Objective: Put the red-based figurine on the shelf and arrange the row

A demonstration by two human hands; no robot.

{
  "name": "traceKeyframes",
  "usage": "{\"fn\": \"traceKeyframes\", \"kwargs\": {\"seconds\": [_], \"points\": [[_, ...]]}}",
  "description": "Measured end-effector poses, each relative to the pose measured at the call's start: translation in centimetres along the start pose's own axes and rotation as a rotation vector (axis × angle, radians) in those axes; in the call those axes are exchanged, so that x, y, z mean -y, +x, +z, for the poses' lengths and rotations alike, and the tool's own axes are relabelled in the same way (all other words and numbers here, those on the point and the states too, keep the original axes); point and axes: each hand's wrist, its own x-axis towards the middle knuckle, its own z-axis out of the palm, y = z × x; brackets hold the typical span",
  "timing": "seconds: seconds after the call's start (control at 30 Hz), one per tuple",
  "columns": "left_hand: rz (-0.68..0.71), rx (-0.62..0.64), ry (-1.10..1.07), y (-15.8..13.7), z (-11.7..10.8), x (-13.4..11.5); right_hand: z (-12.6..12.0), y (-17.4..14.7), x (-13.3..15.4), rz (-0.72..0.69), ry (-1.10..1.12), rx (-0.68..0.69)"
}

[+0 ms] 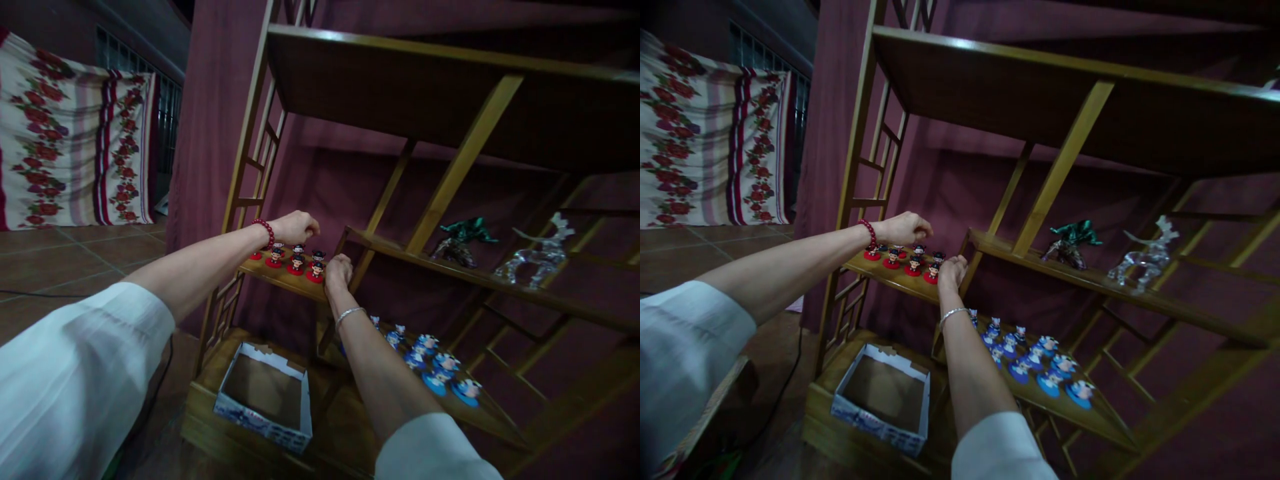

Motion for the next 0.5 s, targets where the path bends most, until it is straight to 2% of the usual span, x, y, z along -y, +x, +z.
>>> {"fn": "traceKeyframes", "kwargs": {"seconds": [0.1, 0.27, 0.37, 0.5], "points": [[-0.01, -0.041, 0.006, -1.2, -0.7, 0.4, -0.5, -0.9, 1.7, -0.034, -0.105, -0.038], [-0.068, -0.083, 0.001, -3.1, -1.2, 1.2, -1.8, -3.0, 4.1, -0.175, -0.14, 0.05], [-0.107, -0.07, -0.028, -4.4, -0.9, 1.1, -3.1, -4.6, 4.3, -0.28, -0.171, 0.088], [-0.134, 0.008, -0.045, -6.2, -0.2, 0.1, -5.2, -7.4, 3.8, -0.41, -0.209, 0.149]]}}
